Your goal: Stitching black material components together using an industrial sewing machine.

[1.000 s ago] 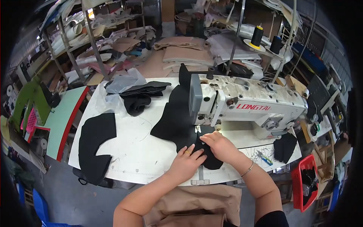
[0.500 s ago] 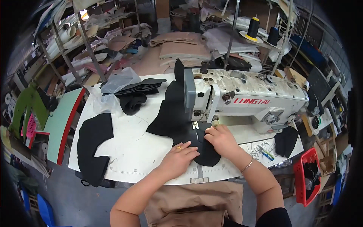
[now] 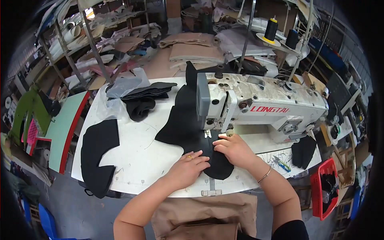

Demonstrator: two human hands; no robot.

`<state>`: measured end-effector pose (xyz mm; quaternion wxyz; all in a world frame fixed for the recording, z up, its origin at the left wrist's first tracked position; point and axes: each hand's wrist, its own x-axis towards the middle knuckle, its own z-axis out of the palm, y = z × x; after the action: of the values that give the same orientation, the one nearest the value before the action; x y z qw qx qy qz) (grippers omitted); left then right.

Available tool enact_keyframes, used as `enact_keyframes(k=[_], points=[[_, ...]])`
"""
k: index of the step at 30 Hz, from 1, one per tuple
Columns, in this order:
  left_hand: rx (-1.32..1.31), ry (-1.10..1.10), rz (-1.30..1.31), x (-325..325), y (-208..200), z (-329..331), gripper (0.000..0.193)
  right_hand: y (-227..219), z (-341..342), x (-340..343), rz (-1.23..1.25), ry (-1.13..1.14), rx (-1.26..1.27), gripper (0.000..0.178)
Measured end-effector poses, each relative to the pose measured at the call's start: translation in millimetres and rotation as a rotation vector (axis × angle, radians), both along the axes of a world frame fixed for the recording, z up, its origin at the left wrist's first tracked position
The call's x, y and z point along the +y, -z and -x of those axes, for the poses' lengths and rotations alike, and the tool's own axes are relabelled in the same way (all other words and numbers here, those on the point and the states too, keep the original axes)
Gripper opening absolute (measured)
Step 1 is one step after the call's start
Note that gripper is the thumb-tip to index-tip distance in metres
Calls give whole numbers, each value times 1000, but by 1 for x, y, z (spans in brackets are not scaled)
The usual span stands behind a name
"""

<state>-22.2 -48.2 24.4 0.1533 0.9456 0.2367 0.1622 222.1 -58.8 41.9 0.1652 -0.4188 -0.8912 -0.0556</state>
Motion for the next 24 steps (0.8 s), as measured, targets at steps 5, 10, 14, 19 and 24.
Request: enact_keyframes(k=[5, 10, 14, 19, 24], points=[[68, -47, -161, -14, -8, -10, 30, -6, 17, -8, -168, 61, -158, 29], [22, -5, 34, -1, -2, -2, 32, 4, -1, 11, 76, 24, 63, 26], [33, 34, 26, 4, -6, 2, 32, 9, -2, 8, 93, 14, 97, 23], [71, 7, -56, -1, -6, 3, 34, -3, 33, -14, -223, 155, -280, 27], [54, 17, -41, -6, -3, 3, 37, 6, 25, -12, -124, 93, -155, 22]])
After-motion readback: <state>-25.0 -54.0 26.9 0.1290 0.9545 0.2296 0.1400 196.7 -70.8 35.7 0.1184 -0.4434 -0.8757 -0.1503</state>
